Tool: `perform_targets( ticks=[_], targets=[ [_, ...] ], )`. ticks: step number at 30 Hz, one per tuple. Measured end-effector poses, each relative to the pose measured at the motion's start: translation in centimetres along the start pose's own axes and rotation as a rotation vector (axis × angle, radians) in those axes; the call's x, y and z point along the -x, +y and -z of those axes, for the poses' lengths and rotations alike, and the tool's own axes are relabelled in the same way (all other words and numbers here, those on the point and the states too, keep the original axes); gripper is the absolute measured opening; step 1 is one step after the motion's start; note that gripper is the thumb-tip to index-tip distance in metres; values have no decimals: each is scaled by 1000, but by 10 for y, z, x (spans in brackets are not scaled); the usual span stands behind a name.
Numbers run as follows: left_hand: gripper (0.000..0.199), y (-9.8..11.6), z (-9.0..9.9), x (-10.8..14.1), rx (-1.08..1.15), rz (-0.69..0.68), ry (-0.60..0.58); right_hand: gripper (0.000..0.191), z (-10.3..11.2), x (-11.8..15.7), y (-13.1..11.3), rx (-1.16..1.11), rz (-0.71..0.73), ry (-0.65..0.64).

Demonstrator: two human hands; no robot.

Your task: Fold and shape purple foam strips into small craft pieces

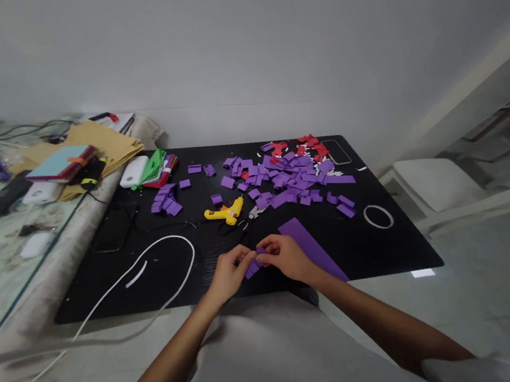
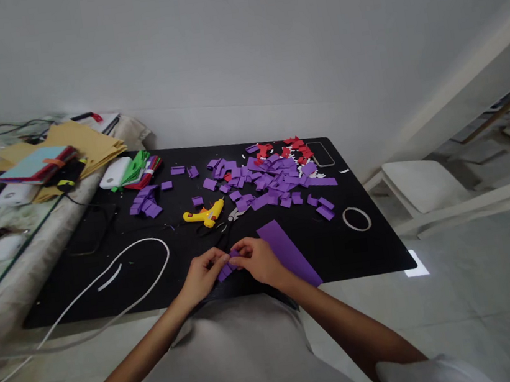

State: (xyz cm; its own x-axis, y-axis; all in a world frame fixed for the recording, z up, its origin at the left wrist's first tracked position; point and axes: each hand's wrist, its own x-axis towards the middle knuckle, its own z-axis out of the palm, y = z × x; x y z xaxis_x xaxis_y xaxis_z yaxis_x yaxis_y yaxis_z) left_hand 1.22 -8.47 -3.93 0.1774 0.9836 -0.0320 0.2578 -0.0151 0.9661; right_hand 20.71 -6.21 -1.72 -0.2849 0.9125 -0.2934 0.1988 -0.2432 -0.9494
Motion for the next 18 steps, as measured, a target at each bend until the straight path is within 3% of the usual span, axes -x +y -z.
perform_targets(
  ticks=[18],
  targets=[
    [45,-3,0,-1,-1,-4,51,39,2,-4,-2,-67,-21,-25]
  ],
)
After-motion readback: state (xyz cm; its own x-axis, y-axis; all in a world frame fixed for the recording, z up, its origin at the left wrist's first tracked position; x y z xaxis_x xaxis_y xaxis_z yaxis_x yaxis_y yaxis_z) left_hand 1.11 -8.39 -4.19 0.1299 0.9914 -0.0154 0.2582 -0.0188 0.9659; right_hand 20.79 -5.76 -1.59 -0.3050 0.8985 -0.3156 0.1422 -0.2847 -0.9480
